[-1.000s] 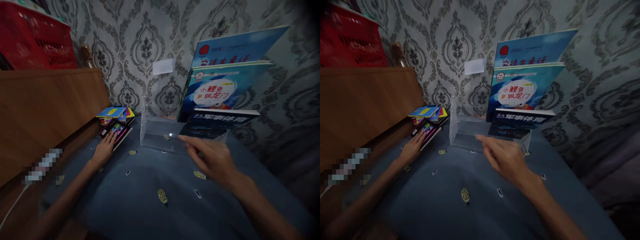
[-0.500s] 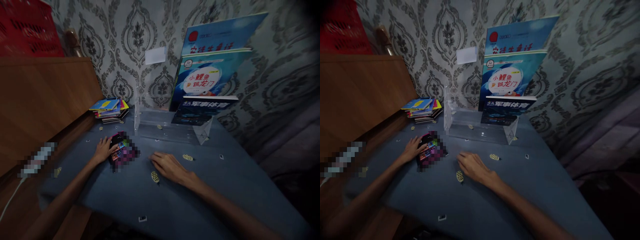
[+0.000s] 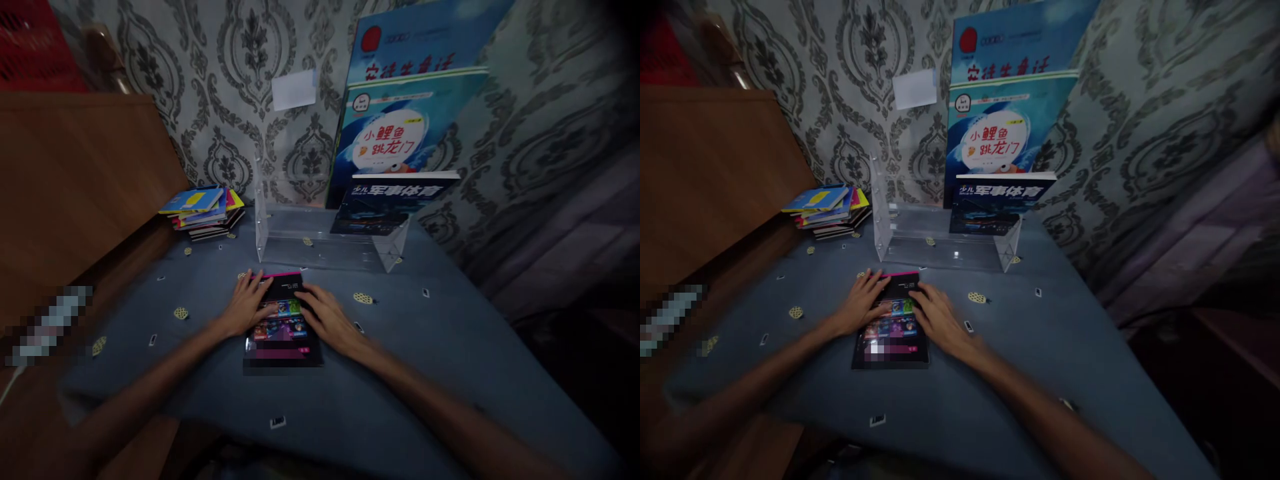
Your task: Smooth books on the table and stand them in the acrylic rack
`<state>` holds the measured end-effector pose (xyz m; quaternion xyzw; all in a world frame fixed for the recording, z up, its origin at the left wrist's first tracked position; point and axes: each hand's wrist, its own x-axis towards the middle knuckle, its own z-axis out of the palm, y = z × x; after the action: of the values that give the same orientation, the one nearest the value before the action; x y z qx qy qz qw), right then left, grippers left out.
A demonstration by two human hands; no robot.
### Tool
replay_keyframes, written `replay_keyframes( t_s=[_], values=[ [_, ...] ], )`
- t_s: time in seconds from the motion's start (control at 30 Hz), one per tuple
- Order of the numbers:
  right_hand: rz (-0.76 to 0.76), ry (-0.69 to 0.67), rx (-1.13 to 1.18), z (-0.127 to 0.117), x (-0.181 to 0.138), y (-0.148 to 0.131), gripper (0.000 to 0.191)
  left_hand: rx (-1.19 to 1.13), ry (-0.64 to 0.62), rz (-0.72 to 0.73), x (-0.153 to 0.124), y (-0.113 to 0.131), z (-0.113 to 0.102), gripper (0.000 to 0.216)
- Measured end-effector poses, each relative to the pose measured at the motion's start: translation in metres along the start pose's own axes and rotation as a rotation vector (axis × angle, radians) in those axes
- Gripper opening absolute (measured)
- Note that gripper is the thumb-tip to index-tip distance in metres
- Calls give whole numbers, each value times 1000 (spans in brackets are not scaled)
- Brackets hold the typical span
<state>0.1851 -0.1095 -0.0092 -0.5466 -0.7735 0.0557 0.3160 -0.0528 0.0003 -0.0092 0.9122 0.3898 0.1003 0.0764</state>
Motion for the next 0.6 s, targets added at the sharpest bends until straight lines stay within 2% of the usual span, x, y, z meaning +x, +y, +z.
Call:
replay_keyframes(
  t_s=[0.23,0.3,0.4,0.5,0.6],
  values=[
    [119,91,-146,-7,0,28,35,-90,-12,93,37,44,12,69],
    [141,93,-199,-12,-1,26,33,-160,28,123,42,45,12,58],
    [128,65,-295,-17,3,12,32,-316,173,110,43,38,9,44],
    [46,-24,-287,-13,17,-4,31,-402,324,58,41,29,6,38],
    [-58,-133,-203,0,37,-15,32,-416,374,46,38,27,6,38]
  ],
)
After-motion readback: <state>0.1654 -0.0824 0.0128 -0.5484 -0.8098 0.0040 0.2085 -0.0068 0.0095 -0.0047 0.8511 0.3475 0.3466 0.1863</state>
